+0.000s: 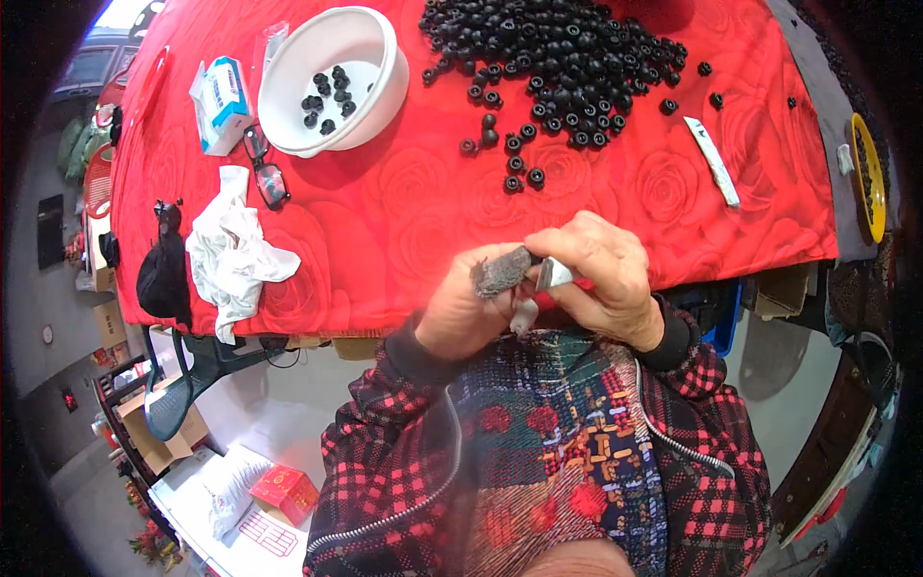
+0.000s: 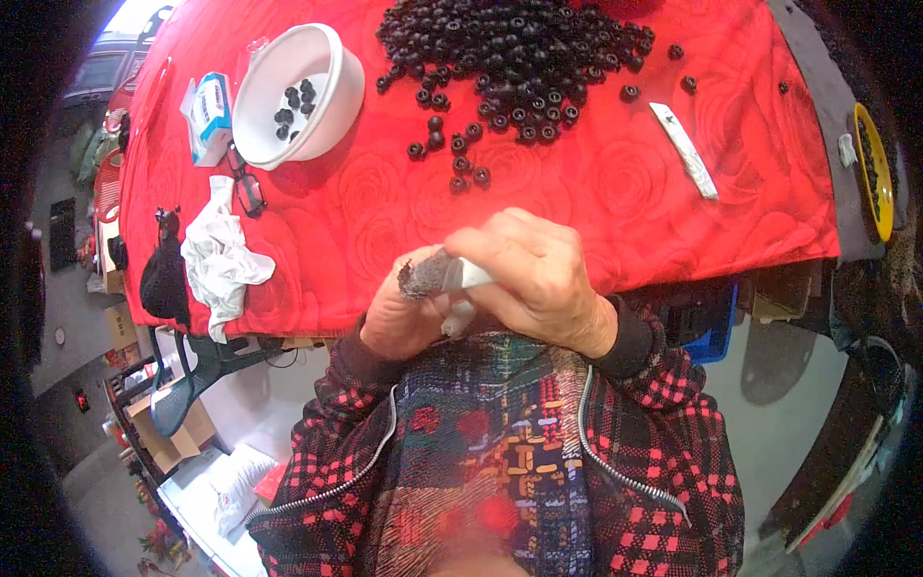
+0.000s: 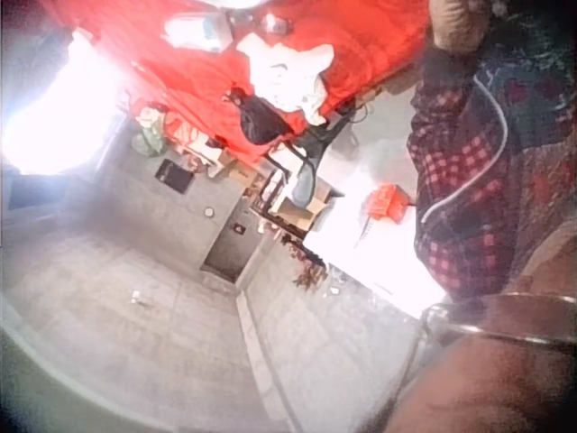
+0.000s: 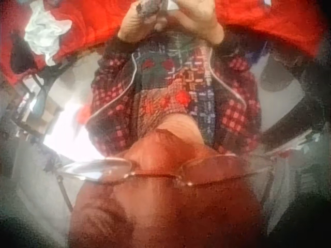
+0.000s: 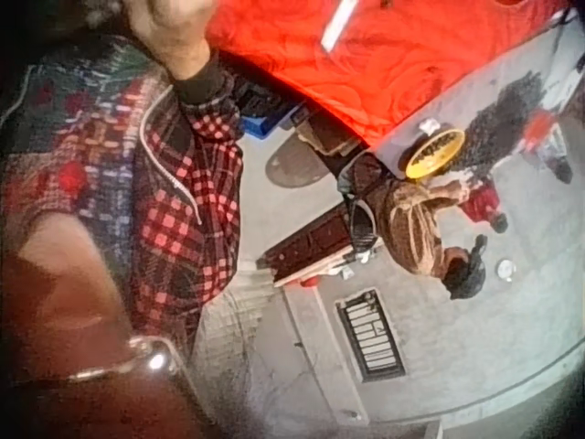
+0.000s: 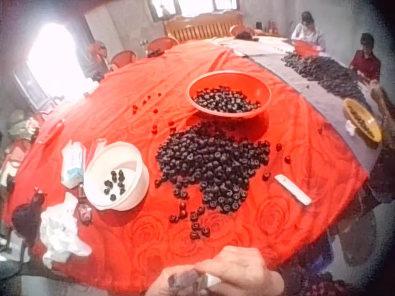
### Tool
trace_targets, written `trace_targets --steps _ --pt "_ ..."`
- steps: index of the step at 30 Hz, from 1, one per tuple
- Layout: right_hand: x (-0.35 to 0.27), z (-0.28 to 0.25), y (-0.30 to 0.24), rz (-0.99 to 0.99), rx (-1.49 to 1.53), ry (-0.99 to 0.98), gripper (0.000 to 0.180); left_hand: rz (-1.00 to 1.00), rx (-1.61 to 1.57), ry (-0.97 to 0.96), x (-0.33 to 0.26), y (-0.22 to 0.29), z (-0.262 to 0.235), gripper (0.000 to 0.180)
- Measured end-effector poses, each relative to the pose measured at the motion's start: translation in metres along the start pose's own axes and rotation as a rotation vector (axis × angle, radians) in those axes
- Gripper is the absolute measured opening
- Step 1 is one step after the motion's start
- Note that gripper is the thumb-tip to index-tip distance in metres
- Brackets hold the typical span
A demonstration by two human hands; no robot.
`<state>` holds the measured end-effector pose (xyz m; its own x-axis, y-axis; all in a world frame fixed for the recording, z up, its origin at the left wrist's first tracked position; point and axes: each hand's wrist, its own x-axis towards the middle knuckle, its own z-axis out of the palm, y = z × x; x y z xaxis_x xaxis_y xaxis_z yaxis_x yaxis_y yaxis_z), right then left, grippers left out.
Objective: The person sits at a table covered with a red cloth and repeatedly picks up small dark berries. Using a small knife, they peel the skin off each berry and place the peeled fruit into a white bowl. The process is repeated continuously throughout the clip.
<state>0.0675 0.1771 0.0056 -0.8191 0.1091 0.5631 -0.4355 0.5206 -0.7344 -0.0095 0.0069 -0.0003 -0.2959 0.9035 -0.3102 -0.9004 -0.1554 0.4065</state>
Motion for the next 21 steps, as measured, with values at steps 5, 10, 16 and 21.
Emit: trace_targets --steps 5,10,16,21 --pt "-0.003 0.007 -0.004 -0.094 -0.116 0.090 0.032 -0.015 0.058 0.243 -0.002 -0.002 0.009 0.023" --pt "-0.006 0.007 0.003 -0.100 -0.183 0.124 0.024 0.370 0.278 0.276 -0.009 0.027 0.001 0.018" --pt "-0.012 0.003 0.018 0.094 -0.220 0.152 0.021 1.061 1.363 0.825 -0.015 0.153 -0.015 0.023" --pt "-0.018 -0.002 0.025 0.084 -0.236 0.148 0.018 1.243 1.646 0.979 0.009 0.166 -0.026 0.037"
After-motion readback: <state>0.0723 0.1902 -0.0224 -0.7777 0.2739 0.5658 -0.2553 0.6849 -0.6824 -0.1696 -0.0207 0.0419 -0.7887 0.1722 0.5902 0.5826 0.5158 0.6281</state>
